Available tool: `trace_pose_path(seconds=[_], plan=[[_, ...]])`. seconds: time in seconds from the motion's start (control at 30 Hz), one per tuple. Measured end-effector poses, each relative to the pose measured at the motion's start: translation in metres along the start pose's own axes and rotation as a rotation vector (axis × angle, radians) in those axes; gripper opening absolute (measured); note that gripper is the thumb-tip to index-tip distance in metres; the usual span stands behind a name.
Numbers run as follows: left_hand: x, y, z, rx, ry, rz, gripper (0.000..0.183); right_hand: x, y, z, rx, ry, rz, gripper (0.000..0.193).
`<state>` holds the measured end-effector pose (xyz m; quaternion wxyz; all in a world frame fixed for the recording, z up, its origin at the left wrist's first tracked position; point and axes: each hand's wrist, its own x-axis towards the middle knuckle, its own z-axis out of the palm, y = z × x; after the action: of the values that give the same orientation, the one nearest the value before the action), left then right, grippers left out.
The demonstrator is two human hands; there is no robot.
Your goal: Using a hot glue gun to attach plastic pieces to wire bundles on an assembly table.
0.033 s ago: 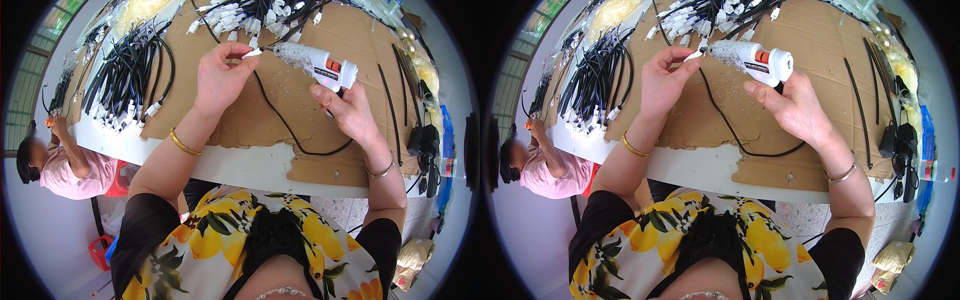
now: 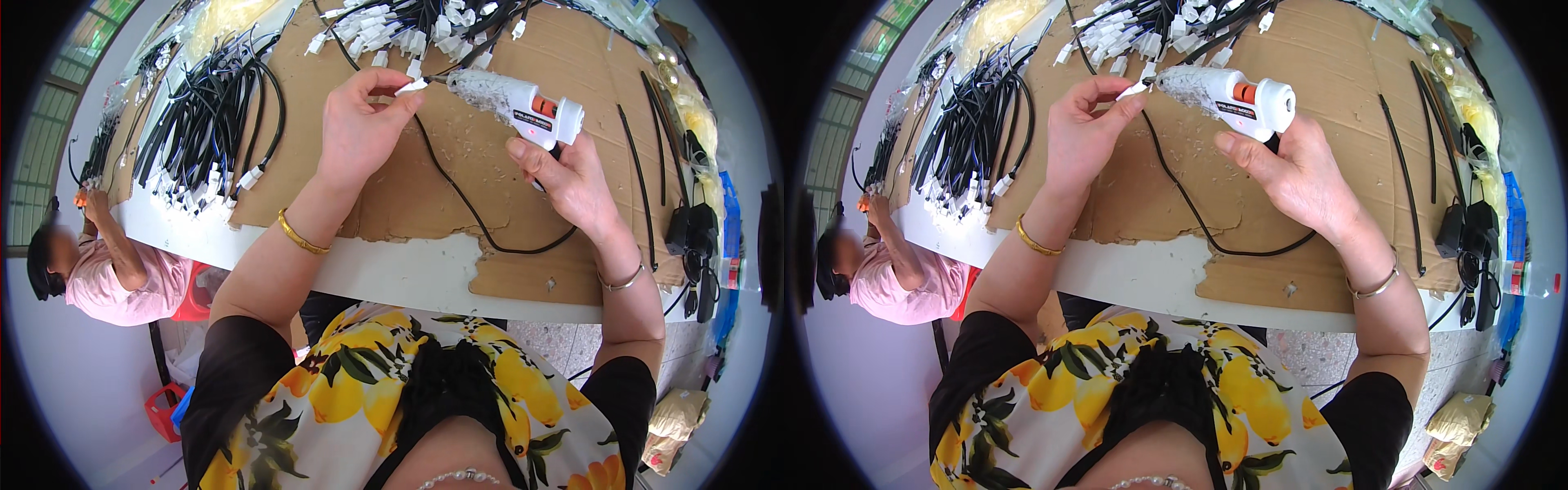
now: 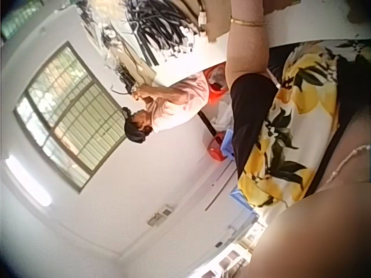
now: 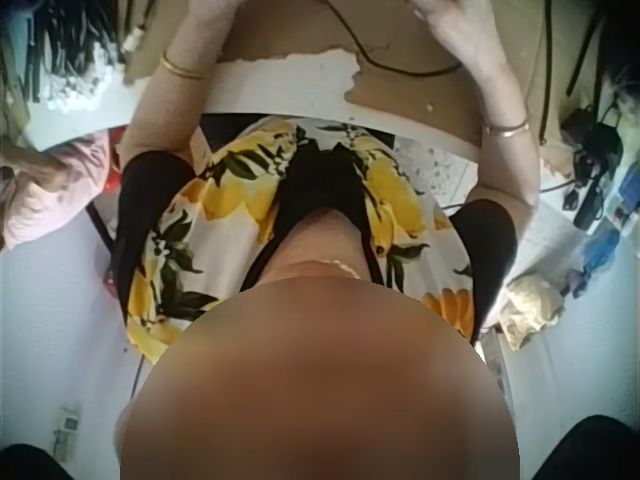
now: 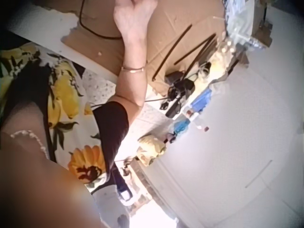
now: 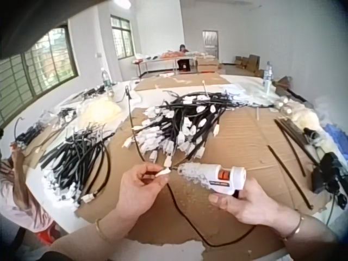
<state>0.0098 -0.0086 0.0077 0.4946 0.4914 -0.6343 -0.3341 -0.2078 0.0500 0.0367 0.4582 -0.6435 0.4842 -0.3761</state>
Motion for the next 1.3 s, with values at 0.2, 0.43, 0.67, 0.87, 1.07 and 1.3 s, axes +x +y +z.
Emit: trace_pose_path(seconds=[0.2, 0.43, 0.67, 0.87, 1.07, 1.3], plan=[[0.000, -0.004, 0.001, -0.019, 0.006, 0.015, 0.018, 0.001, 0.002, 0.000, -0.016, 0.004, -0.007, 0.033], [0.002, -0.012, 0.000, -0.070, -0.003, 0.074, 0.017, 0.002, 0.002, 0.000, -0.019, 0.004, 0.001, 0.034], [0.001, -0.002, 0.002, -0.239, -0.029, -0.143, 0.019, 0.002, 0.003, -0.003, -0.039, -0.005, -0.004, 0.037], [0.001, -0.004, 0.001, -0.233, -0.037, -0.130, 0.020, 0.001, 0.002, -0.003, -0.013, 0.002, -0.009, 0.037], [0.002, -0.006, 0.000, -0.230, -0.041, -0.103, 0.021, 0.002, 0.001, -0.003, -0.046, -0.010, 0.015, 0.032], [0.003, -0.006, -0.002, -0.391, -0.118, -0.167, 0.020, 0.001, -0.001, -0.001, -0.015, 0.008, -0.032, 0.028]])
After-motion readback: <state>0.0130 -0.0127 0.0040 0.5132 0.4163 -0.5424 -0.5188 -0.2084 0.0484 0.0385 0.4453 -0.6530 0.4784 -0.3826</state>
